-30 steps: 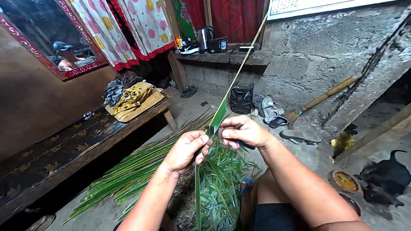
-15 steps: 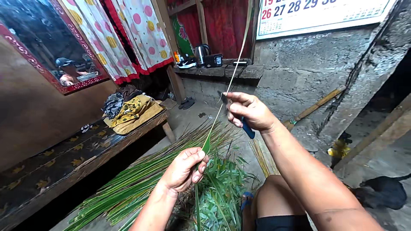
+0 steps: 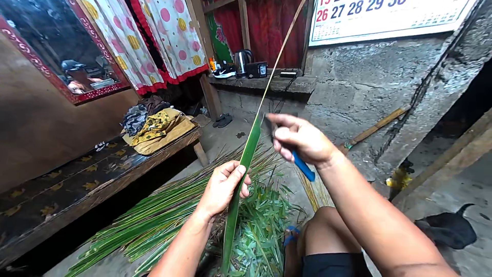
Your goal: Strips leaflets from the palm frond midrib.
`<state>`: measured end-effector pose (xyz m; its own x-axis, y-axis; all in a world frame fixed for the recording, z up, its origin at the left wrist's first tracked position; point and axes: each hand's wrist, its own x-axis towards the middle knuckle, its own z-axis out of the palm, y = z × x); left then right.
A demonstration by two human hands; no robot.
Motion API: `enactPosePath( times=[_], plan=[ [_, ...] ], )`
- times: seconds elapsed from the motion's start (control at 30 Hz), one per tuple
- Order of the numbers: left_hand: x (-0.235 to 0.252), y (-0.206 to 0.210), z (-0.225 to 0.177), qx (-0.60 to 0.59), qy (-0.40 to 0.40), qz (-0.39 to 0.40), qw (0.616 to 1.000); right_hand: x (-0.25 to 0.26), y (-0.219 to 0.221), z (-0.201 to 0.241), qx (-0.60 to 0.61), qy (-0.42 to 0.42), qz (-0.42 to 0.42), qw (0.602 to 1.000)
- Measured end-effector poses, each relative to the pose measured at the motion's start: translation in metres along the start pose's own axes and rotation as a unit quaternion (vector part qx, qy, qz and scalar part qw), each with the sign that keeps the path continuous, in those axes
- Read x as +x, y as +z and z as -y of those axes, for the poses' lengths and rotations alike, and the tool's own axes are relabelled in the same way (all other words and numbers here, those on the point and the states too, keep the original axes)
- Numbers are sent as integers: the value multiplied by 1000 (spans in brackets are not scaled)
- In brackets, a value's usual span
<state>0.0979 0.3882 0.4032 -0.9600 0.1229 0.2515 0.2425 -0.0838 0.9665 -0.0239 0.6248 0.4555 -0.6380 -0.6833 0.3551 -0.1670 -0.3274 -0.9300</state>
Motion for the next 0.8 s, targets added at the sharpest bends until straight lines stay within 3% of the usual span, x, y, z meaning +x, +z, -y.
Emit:
enactPosePath(
  times=[0.13, 0.3, 0.8],
  plan=[
    [7, 4, -14, -44, -22, 39, 998, -19, 15, -28, -1, 10, 131, 991],
    [4, 6, -21, -125, -72, 102, 984, -19, 10, -39, 26, -42, 178, 983],
    [-3, -2, -7, -181, -121, 151, 964, 5, -19, -20, -67, -116, 169, 976]
  ],
)
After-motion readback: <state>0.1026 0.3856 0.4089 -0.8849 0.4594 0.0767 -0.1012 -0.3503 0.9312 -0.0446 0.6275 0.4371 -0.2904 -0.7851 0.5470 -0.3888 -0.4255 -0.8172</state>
